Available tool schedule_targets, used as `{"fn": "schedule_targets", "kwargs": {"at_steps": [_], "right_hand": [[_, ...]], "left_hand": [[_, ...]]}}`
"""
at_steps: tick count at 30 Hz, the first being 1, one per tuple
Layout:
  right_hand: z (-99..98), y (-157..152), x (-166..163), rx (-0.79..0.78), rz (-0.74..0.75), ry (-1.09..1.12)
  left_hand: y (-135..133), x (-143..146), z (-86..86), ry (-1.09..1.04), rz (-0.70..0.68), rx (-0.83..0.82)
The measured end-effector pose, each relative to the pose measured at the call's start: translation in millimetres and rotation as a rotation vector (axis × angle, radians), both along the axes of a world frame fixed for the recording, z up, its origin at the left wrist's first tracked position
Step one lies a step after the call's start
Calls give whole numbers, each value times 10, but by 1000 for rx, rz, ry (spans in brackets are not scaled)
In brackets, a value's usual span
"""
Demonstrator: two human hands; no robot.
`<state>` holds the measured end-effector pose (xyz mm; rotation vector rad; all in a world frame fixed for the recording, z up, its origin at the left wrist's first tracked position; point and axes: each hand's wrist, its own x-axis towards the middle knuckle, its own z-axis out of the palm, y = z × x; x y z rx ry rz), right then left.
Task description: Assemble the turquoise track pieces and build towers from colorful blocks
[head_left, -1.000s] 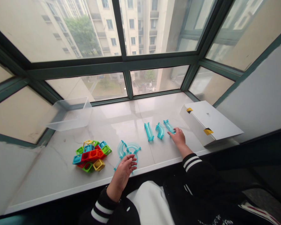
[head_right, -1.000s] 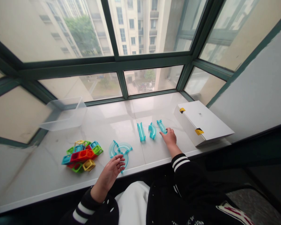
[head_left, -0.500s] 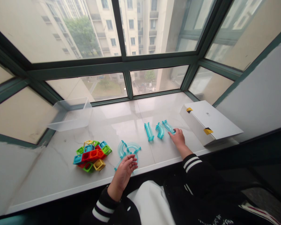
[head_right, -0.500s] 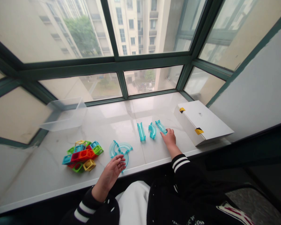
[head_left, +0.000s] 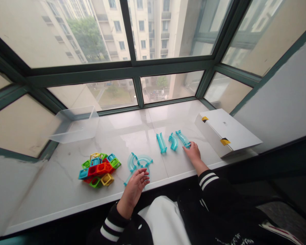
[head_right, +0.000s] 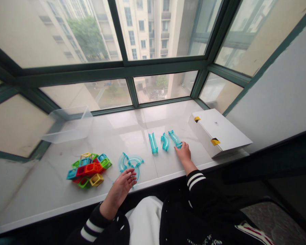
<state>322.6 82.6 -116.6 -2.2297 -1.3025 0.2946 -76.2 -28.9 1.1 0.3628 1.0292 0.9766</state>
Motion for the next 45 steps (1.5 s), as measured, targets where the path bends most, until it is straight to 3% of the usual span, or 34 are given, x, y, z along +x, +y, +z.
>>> {"fn": "schedule_targets", "kwargs": {"at_steps": [18, 38, 45], "right_hand": [[29, -4, -52, -25, -46, -10], [26, -46, -165, 77, -51, 7], [-40, -327, -246, 240, -67, 151]], "left_hand": [[2, -19, -11, 0, -3, 3], [7, -42, -7, -6, 5, 0], [-4, -85, -43, -1, 9, 11]]}}
